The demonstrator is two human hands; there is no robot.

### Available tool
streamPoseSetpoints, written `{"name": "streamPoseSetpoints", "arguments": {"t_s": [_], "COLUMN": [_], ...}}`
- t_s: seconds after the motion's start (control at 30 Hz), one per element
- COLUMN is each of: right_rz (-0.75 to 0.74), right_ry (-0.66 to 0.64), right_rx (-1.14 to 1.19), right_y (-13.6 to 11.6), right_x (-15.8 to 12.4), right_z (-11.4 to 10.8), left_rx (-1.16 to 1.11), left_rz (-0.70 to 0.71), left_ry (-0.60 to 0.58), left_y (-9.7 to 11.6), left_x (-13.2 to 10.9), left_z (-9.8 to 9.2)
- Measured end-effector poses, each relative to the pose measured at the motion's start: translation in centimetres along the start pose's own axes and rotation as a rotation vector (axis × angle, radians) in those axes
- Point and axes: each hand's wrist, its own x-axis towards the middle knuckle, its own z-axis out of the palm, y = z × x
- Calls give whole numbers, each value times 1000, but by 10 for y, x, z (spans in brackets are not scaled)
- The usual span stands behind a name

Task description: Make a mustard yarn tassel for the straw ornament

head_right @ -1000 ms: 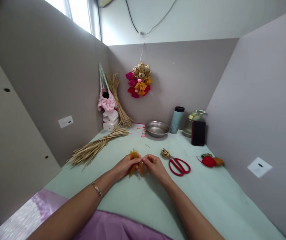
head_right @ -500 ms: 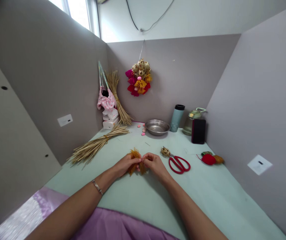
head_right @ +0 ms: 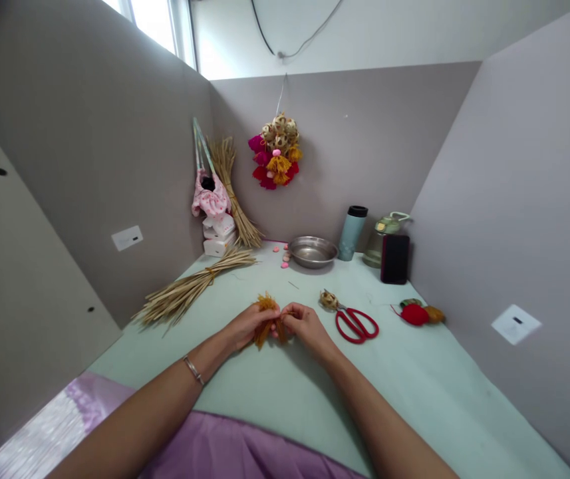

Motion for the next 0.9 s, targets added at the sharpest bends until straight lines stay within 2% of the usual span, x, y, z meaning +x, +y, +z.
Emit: {"name": "streamPoseSetpoints", "arguments": {"t_s": [0.33, 0.57, 0.73, 0.9], "right_rz": [-19, -27, -83, -223], "right_ry": [-47, 15, 41, 93], "right_rx": [25, 6, -95, -300], "right_y": [0, 5, 6, 4], "right_x": [-2, -4, 0, 0], "right_z": [0, 1, -3, -4], "left_rx": [-68, -36, -13, -18], "left_rz": [34, 50, 24, 12], "left_ry": [10, -10, 15, 74], "left_y": [5, 1, -3, -4], "left_x": [-1, 0, 3, 4], "left_z": [0, 1, -1, -2]}}
